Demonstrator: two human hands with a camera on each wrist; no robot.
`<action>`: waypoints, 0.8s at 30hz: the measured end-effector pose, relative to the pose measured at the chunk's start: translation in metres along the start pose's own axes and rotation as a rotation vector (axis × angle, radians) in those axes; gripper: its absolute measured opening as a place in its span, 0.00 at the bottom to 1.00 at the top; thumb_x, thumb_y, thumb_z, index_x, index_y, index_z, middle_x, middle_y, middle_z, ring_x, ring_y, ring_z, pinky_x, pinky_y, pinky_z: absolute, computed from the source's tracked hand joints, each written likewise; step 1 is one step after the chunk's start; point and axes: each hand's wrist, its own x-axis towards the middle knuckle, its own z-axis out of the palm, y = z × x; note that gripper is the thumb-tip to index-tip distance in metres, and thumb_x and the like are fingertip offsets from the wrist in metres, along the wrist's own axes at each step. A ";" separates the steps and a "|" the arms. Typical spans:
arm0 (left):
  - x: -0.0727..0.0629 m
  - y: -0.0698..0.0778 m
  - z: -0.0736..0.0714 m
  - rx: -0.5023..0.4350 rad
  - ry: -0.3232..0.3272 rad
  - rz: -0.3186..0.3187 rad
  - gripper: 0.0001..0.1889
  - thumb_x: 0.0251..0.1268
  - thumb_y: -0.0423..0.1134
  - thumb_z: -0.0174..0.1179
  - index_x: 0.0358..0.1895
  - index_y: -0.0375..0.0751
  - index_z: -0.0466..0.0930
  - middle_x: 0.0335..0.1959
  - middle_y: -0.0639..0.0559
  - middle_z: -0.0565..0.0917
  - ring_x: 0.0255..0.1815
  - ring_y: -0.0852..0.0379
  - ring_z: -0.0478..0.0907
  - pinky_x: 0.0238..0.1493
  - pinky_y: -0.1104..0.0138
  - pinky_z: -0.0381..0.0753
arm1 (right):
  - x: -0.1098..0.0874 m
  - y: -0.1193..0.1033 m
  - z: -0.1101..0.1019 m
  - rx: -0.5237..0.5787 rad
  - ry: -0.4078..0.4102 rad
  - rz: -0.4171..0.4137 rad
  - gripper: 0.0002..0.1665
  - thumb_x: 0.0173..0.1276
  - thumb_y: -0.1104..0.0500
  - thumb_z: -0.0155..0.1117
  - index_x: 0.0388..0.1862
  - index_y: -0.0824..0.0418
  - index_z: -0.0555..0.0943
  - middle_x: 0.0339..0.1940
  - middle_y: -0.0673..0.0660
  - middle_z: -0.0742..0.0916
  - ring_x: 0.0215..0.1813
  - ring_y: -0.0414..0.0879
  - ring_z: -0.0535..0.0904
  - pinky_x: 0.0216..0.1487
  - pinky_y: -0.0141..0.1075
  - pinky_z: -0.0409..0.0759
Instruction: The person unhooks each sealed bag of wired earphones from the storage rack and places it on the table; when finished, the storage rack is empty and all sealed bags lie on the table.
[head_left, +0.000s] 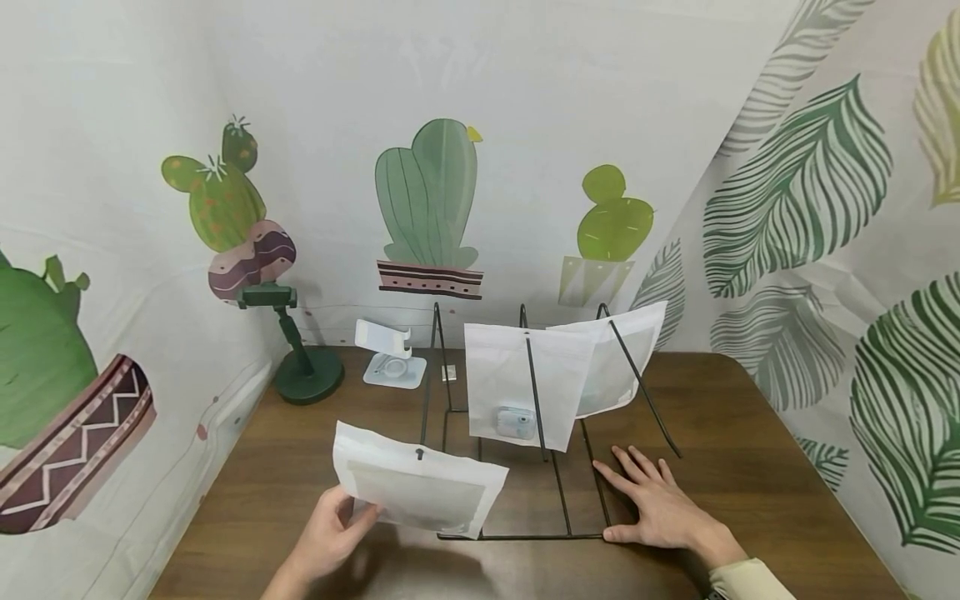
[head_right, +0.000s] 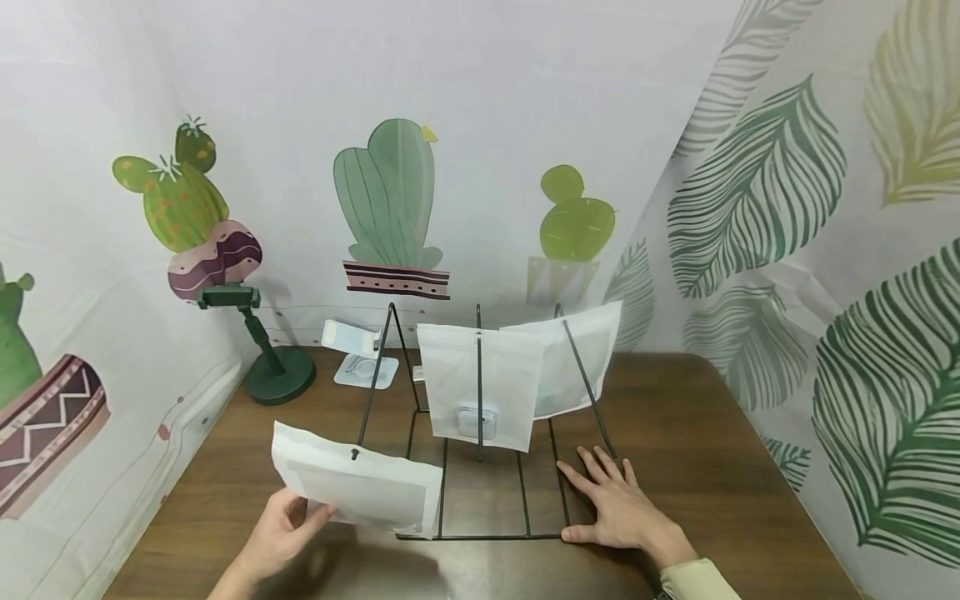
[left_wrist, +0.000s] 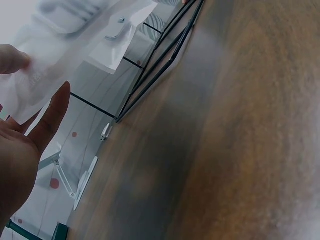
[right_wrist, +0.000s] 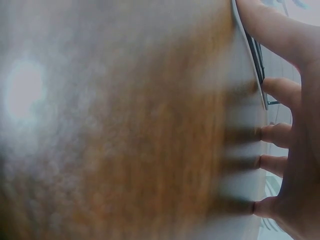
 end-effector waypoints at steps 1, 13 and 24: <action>-0.001 0.000 0.000 0.001 0.002 -0.002 0.25 0.53 0.09 0.53 0.52 0.32 0.77 0.50 0.52 0.83 0.54 0.61 0.80 0.57 0.74 0.76 | 0.000 0.000 0.000 0.003 -0.008 0.004 0.57 0.51 0.23 0.64 0.75 0.47 0.64 0.76 0.66 0.63 0.76 0.69 0.54 0.62 0.77 0.50; -0.003 0.004 0.001 -0.018 -0.004 0.031 0.26 0.51 0.07 0.51 0.53 0.31 0.77 0.51 0.51 0.83 0.55 0.61 0.79 0.59 0.74 0.74 | 0.001 0.002 0.003 0.004 -0.013 0.007 0.57 0.50 0.23 0.63 0.76 0.46 0.63 0.77 0.65 0.63 0.76 0.68 0.53 0.62 0.76 0.50; -0.007 0.004 0.003 -0.014 0.007 0.050 0.27 0.49 0.06 0.52 0.52 0.31 0.77 0.50 0.51 0.83 0.54 0.61 0.79 0.59 0.75 0.74 | 0.001 0.003 0.004 0.005 -0.002 0.006 0.57 0.50 0.22 0.63 0.76 0.46 0.63 0.77 0.66 0.63 0.76 0.69 0.53 0.62 0.77 0.49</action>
